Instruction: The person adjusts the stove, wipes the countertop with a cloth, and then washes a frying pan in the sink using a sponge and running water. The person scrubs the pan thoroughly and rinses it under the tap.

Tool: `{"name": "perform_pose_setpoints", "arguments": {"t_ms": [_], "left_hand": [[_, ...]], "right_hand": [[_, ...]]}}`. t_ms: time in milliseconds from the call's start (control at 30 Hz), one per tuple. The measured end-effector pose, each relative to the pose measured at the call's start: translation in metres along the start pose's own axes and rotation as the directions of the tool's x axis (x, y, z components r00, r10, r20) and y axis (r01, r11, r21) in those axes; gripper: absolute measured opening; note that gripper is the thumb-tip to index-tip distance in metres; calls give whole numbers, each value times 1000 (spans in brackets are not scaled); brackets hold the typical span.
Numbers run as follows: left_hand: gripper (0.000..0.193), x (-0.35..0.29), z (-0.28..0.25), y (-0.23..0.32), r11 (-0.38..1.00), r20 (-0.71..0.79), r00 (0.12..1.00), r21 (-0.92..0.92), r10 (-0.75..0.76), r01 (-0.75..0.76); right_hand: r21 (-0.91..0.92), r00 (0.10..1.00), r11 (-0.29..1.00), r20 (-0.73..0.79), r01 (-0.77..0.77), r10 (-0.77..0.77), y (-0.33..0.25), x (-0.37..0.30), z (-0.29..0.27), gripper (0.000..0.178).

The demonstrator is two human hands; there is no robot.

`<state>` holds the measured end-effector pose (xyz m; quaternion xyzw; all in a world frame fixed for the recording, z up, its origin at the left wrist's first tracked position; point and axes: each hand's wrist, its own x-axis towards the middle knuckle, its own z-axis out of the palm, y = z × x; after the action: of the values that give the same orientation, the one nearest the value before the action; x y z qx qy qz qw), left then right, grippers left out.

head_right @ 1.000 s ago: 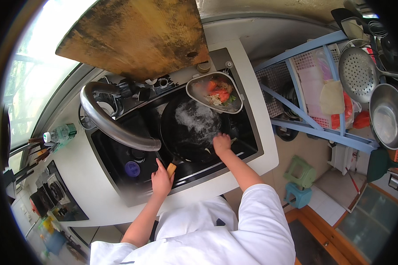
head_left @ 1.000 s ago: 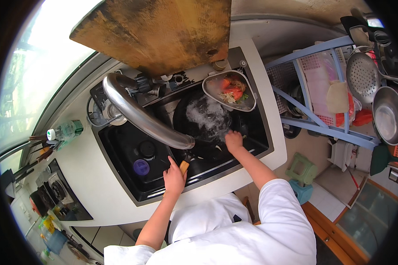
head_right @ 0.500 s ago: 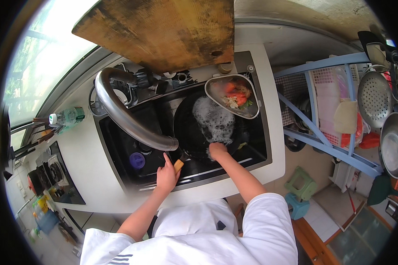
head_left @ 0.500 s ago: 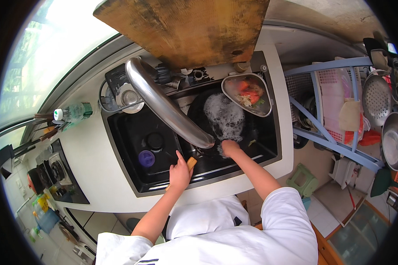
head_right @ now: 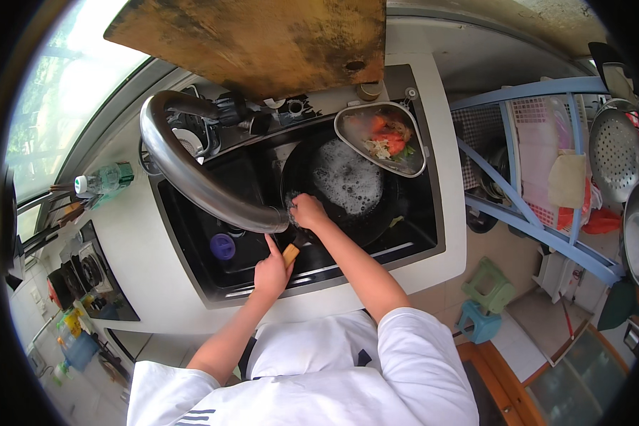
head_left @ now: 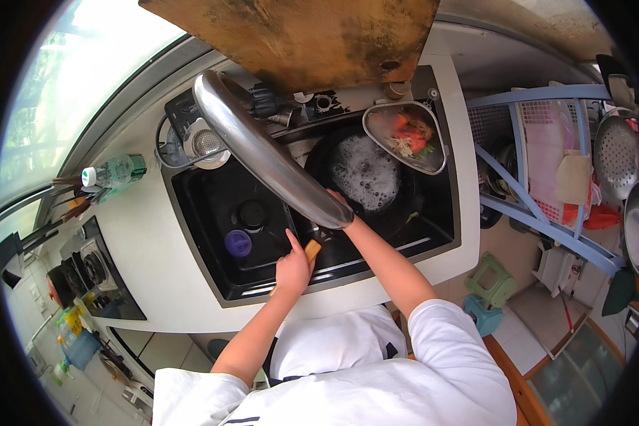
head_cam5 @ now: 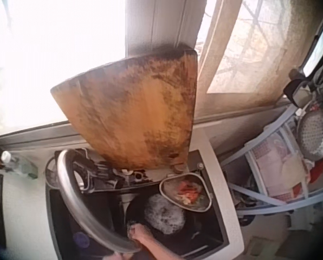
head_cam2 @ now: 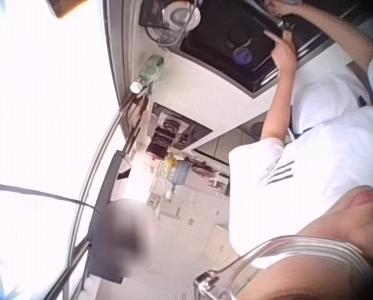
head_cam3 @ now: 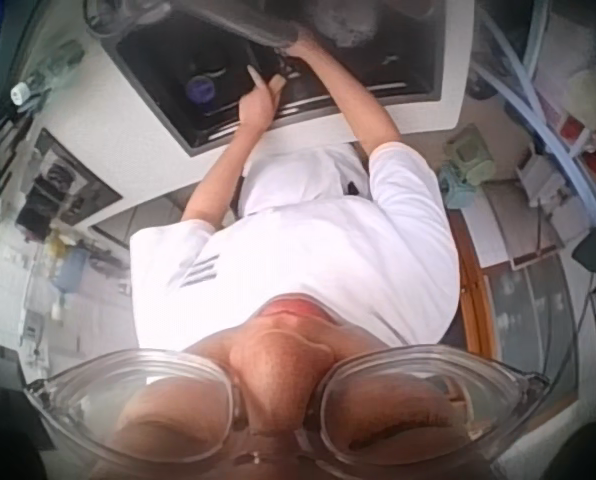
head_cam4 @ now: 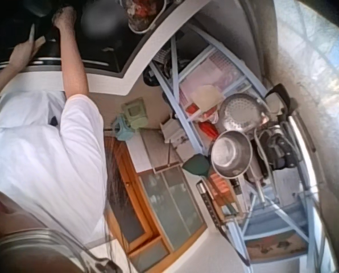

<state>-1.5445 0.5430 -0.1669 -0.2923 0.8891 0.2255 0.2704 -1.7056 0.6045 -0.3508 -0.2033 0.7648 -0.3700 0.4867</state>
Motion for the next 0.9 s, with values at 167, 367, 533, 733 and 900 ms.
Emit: {"name": "perform_pose_setpoints", "arguments": {"t_ms": [167, 367, 533, 733, 900], "left_hand": [[101, -5, 12, -7, 999, 6, 999, -2, -44, 44], [101, -5, 5, -4, 999, 23, 999, -1, -44, 44], [101, -4, 4, -4, 999, 30, 999, 5, -41, 41], [104, -6, 6, -3, 998, 10, 998, 25, -60, 59], [104, -4, 2, -3, 997, 13, 999, 52, -52, 51]], "right_hand": [[2, 988, 992, -94, 124, -123, -25, -91, -10, 29], [-111, 887, 973, -401, 204, -231, -79, -87, 13, 27], [-117, 899, 978, -386, 175, -207, -75, -82, 12, 26], [-330, 966, 944, -236, 24, -107, -93, -109, -5, 19], [-108, 866, 986, -473, 130, -165, -110, -45, 9, 29]]}}
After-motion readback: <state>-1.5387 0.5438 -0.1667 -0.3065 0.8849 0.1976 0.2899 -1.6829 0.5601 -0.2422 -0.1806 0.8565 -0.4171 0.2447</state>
